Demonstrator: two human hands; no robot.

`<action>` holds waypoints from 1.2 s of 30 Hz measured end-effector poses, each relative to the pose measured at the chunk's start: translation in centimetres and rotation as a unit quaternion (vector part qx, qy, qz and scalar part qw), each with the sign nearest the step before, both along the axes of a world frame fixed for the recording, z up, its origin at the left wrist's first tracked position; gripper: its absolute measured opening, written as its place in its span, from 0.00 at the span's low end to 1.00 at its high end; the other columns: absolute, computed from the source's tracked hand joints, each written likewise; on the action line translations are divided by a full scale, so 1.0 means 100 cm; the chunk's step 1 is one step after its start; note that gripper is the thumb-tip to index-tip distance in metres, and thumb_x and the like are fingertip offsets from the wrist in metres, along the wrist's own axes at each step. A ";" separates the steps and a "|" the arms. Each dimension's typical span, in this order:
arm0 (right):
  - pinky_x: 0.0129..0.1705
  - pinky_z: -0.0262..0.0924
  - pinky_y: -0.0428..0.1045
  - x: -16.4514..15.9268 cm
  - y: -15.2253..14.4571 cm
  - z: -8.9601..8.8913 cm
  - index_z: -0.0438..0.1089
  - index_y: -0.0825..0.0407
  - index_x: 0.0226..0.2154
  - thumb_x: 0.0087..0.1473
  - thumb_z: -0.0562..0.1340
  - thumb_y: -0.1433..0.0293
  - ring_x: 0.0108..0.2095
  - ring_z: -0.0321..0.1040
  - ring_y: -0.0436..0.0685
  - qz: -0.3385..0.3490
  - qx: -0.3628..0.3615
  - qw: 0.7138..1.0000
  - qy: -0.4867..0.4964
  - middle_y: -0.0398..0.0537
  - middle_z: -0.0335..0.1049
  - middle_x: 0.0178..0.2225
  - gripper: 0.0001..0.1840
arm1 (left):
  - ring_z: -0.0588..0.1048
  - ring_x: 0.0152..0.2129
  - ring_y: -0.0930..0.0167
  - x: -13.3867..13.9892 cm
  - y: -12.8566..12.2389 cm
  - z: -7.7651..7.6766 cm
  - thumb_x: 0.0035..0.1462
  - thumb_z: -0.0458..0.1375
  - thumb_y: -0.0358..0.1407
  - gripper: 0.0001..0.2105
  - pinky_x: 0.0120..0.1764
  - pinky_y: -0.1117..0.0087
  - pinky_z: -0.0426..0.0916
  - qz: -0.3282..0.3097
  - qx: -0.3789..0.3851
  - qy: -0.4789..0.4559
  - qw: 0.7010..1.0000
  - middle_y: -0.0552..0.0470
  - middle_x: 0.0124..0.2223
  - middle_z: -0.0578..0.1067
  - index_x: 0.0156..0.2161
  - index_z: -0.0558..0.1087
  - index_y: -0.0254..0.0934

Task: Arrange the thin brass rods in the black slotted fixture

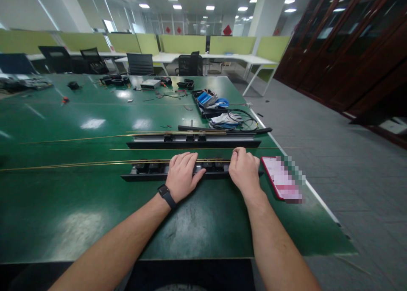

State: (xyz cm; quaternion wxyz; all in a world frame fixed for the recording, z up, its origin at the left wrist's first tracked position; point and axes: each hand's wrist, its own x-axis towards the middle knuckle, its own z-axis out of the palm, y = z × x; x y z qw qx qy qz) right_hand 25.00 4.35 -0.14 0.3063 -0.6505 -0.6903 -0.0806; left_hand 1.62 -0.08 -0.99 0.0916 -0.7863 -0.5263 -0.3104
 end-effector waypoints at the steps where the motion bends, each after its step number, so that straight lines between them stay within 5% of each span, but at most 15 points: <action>1: 0.46 0.52 0.58 -0.001 0.000 0.000 0.70 0.53 0.46 0.68 0.46 0.64 0.38 0.69 0.63 -0.002 -0.008 1.000 -0.004 0.56 0.76 0.37 0.20 | 0.71 0.59 0.57 0.000 0.000 0.000 0.69 0.55 0.47 0.23 0.61 0.52 0.60 0.000 -0.001 0.000 1.000 0.41 0.58 0.77 0.61 0.70 0.35; 9: 0.50 0.53 0.58 -0.013 -0.005 -0.002 0.69 0.51 0.46 0.70 0.46 0.63 0.43 0.69 0.63 0.089 -0.002 0.996 0.010 0.55 0.76 0.42 0.19 | 0.71 0.59 0.57 0.000 -0.001 0.001 0.69 0.55 0.47 0.24 0.61 0.52 0.61 0.001 -0.002 0.002 1.000 0.41 0.58 0.77 0.62 0.70 0.35; 17: 0.46 0.55 0.58 -0.003 -0.001 0.001 0.68 0.52 0.44 0.68 0.47 0.63 0.40 0.70 0.64 0.015 -0.022 0.999 0.028 0.56 0.76 0.38 0.17 | 0.72 0.59 0.57 0.000 -0.001 0.002 0.69 0.56 0.47 0.24 0.61 0.52 0.61 0.003 -0.004 0.003 1.000 0.41 0.58 0.78 0.62 0.70 0.34; 29: 0.50 0.62 0.57 -0.016 -0.009 0.003 0.67 0.50 0.46 0.69 0.48 0.62 0.45 0.70 0.63 0.132 -0.006 0.986 0.100 0.56 0.75 0.44 0.16 | 0.72 0.59 0.56 0.001 -0.001 0.002 0.69 0.56 0.47 0.23 0.61 0.52 0.61 0.004 -0.004 -0.001 1.000 0.41 0.58 0.78 0.62 0.70 0.35; 36: 0.46 0.59 0.58 -0.005 -0.004 0.005 0.68 0.51 0.44 0.68 0.48 0.62 0.41 0.69 0.65 0.042 -0.005 0.997 0.066 0.57 0.75 0.40 0.17 | 0.72 0.59 0.57 -0.001 -0.001 0.002 0.69 0.55 0.47 0.23 0.61 0.52 0.61 -0.001 -0.006 -0.002 1.000 0.41 0.58 0.78 0.62 0.70 0.35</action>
